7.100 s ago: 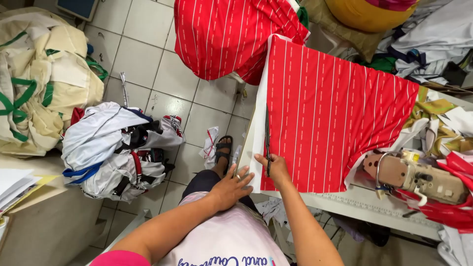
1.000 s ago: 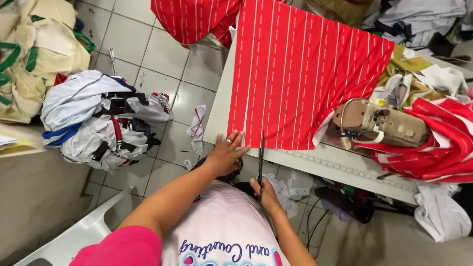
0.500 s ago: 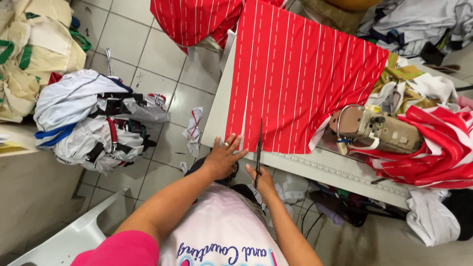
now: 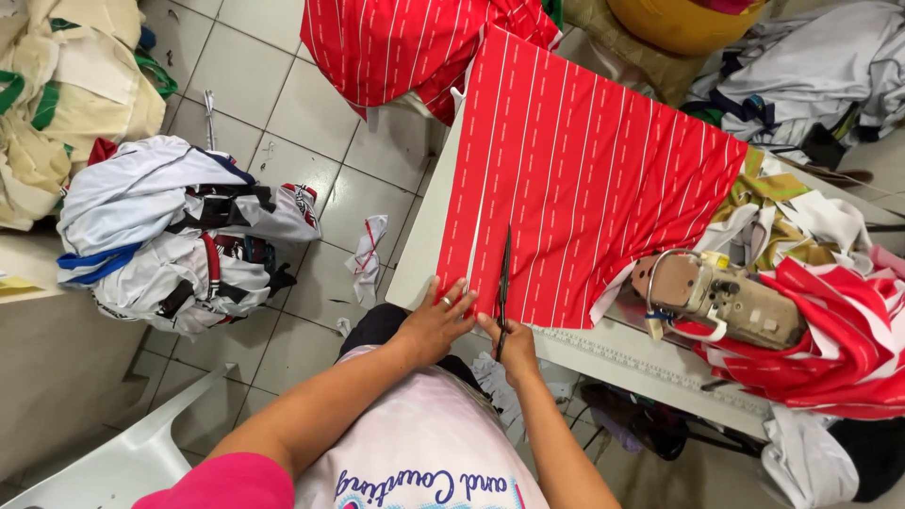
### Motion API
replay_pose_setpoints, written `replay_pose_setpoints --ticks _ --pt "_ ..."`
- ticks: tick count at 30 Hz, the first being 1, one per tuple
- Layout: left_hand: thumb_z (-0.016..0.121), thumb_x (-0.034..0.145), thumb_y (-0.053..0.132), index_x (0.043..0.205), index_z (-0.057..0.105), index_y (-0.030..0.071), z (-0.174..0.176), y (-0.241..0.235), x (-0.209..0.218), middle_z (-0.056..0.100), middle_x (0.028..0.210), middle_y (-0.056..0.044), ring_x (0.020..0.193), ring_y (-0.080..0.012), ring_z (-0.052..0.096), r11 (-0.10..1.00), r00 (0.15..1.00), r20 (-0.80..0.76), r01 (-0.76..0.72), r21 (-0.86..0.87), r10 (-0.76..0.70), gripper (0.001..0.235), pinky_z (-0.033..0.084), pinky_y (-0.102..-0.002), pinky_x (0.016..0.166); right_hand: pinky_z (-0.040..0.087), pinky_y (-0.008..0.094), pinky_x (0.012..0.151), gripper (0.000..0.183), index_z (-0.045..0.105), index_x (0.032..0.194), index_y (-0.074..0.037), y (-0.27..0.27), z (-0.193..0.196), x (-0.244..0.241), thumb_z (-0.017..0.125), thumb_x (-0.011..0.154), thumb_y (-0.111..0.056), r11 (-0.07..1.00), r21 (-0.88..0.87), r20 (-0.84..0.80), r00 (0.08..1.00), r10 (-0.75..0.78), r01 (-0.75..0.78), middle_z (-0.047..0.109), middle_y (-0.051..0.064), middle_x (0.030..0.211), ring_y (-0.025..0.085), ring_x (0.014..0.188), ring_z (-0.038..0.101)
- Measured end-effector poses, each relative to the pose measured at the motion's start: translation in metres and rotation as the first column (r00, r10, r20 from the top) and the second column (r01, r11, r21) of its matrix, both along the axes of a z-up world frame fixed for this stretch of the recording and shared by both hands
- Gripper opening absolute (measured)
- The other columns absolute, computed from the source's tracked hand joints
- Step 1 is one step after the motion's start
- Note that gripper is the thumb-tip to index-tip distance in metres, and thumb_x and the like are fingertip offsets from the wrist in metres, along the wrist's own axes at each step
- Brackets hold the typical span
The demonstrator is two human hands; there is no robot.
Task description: Cutting a piece of red striped fabric into multiple narrow strips using scissors on a work table.
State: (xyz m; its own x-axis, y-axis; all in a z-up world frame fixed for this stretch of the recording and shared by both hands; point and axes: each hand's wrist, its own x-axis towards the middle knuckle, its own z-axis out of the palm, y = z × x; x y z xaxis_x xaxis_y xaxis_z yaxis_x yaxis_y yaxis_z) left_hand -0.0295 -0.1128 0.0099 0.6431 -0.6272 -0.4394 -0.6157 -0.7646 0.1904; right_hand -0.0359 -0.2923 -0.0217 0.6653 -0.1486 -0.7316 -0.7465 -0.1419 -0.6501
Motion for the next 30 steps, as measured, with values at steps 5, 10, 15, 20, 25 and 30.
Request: replay_pose_setpoints --ticks 5,10,15,20,25,30 --pt "0.067 0.084 0.032 0.142 0.040 0.022 -0.011 0.000 0.009 0.022 0.157 -0.012 0.146 -0.0369 0.008 0.999 0.997 -0.058 0.048 0.004 -0.048 0.065 0.003 -0.066 0.114 0.034 0.021 0.034 0.048 0.055 0.073 -0.007 0.007 0.030 0.032 0.075 0.080 -0.050 0.996 0.051 -0.085 0.993 0.079 -0.075 0.050 0.006 0.056 0.016 0.047 0.056" --pt "0.068 0.083 0.034 0.141 0.042 0.022 -0.020 0.002 0.019 0.025 0.156 -0.012 0.146 -0.0368 0.009 0.994 0.991 -0.085 0.106 0.007 -0.105 0.065 0.002 -0.066 0.114 0.031 0.018 0.032 0.045 0.055 0.069 -0.007 0.007 0.011 0.061 0.078 0.079 -0.044 0.999 0.040 -0.027 1.000 0.005 -0.004 0.047 0.006 0.051 0.015 0.040 0.053" --pt "0.066 0.082 0.027 0.128 0.055 0.022 -0.042 0.009 0.026 0.039 0.146 -0.012 0.144 -0.0341 0.020 0.982 0.990 0.004 0.138 -0.129 -0.139 0.048 0.007 -0.067 0.114 0.037 0.019 0.032 0.044 0.057 0.072 -0.006 0.009 0.015 0.074 0.080 0.078 -0.043 0.999 0.040 -0.077 0.997 0.010 -0.007 0.049 0.007 0.052 0.016 0.041 0.056" --pt "0.060 0.084 0.021 0.121 0.059 0.022 -0.054 0.013 0.031 0.046 0.138 -0.011 0.141 -0.0323 0.028 0.961 0.987 0.038 0.162 -0.222 -0.157 0.037 0.009 -0.071 0.110 0.037 0.020 0.033 0.048 0.058 0.074 -0.007 0.014 0.021 0.114 0.077 0.078 -0.051 0.999 0.034 -0.057 0.998 0.041 -0.039 0.049 0.005 0.056 0.015 0.044 0.057" --pt "0.054 0.088 0.017 0.114 0.063 0.022 -0.060 0.018 0.038 0.053 0.128 -0.010 0.135 -0.0318 0.037 0.932 0.985 0.083 0.171 -0.318 -0.152 0.028 0.016 -0.075 0.105 0.034 0.020 0.031 0.045 0.056 0.067 -0.005 0.014 0.012 0.129 0.086 0.073 -0.039 1.000 0.005 -0.003 1.000 -0.008 0.008 0.046 0.006 0.049 0.015 0.036 0.053" --pt "0.055 0.088 0.019 0.106 0.066 0.025 -0.062 0.024 0.044 0.056 0.122 -0.006 0.130 -0.0286 0.043 0.897 0.974 0.177 0.201 -0.394 -0.141 0.022 0.018 -0.076 0.104 0.037 0.021 0.033 0.052 0.058 0.078 -0.007 0.021 0.034 0.161 0.075 0.078 -0.056 0.998 -0.002 -0.072 0.995 0.066 -0.067 0.051 0.005 0.058 0.014 0.047 0.059"
